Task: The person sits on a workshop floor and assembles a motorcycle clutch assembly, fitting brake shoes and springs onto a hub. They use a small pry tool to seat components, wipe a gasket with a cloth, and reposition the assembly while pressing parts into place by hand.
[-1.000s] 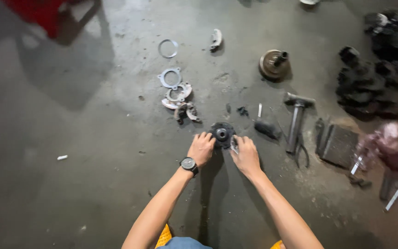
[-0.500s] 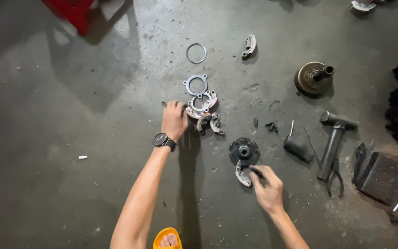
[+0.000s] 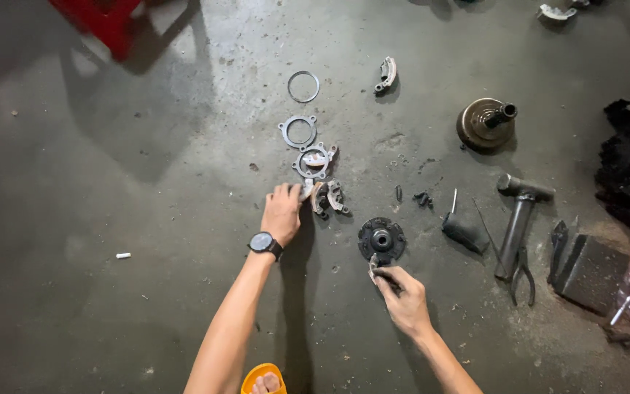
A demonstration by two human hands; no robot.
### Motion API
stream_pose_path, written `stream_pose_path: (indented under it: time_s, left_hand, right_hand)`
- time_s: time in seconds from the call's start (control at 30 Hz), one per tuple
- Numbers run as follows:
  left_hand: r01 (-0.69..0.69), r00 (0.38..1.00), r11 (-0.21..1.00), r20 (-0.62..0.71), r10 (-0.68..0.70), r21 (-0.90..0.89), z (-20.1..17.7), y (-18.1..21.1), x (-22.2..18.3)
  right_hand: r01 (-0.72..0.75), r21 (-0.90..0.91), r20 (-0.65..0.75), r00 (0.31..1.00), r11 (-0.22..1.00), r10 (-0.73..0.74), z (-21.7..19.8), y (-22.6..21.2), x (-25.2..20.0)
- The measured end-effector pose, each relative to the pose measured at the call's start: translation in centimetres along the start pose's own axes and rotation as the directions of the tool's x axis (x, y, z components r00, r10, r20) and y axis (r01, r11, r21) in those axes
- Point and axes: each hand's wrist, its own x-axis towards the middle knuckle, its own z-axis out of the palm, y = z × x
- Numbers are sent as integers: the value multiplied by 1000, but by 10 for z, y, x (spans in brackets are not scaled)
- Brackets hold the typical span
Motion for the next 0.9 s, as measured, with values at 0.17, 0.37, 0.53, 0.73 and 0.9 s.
stream_pose_path:
  time_s: [0.17,0.37,0.53,0.73,0.9]
  left_hand:
    - [549,806,282,410,-427,-787,29,-45,-27]
    - [420,847,-353,501,-179,-836,-75,58,-64]
    - [249,963,126,232,-136,-960,-50,159,-56]
    - [-203,978,834,-60,201,-512,-65,205,-62]
    - [-465,880,872,31,474,-154,-2,202,-100]
  right_hand:
    - [-27,48,26,999,999,25,-6,9,-3]
    - [-55,232,13,998,971,53,-2,-19,11]
    - [-74,399,5,997,914,79,-17,-30,35]
    - [93,244,-121,991,965,-65,-54,18,45]
    - [222,-413,-81,957,883,-278,-61,19,42]
